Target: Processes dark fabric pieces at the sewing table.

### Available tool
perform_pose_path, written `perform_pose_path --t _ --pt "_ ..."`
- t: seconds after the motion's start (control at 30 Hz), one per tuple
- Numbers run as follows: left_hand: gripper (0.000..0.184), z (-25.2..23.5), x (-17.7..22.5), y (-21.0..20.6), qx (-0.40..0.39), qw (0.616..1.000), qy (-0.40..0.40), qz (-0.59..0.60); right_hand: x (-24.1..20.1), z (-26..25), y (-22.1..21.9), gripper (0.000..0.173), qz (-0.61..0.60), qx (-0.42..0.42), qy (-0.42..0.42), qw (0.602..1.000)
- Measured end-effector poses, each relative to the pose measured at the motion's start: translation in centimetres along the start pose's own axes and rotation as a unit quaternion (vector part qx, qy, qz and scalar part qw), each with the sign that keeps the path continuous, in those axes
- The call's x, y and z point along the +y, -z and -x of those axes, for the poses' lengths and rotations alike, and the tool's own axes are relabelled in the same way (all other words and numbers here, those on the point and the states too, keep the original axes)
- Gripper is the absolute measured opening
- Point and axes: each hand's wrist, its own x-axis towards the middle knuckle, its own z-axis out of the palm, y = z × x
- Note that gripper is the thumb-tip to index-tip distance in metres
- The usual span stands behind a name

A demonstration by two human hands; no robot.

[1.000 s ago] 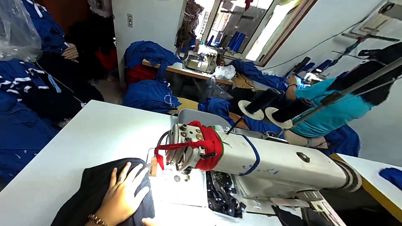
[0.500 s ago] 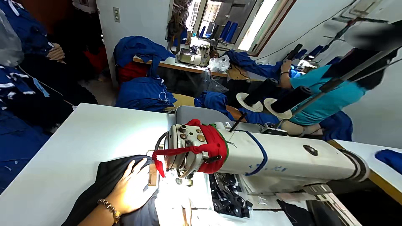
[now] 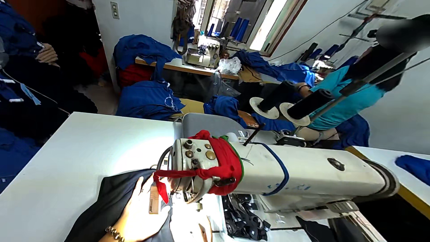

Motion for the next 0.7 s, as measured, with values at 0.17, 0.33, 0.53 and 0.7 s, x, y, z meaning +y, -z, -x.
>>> perform_pose_path --t 0.17,0.33,0.53,0.7 --pt "0.073 0.2 -0.4 -1.2 0.045 0.999 0.001 -0.003 0.4 0.2 0.0 0.044 -0.026 -0.003 0.001 1.0" --pt "0.073 -0.2 -0.3 0.0 0.012 1.0 0.0 0.0 0.2 -0.3 -0.1 0.045 -0.043 0.0 0.011 0.999" --pt "0.073 -0.5 -0.6 1.0 -0.03 0.999 -0.006 0.009 -0.7 -0.4 0.1 0.049 -0.022 -0.019 0.007 1.0" --pt "0.058 3.0 -3.0 0.7 0.271 0.957 -0.075 -0.073 -1.3 0.0 -0.7 0.043 -0.004 -0.014 0.014 1.0"
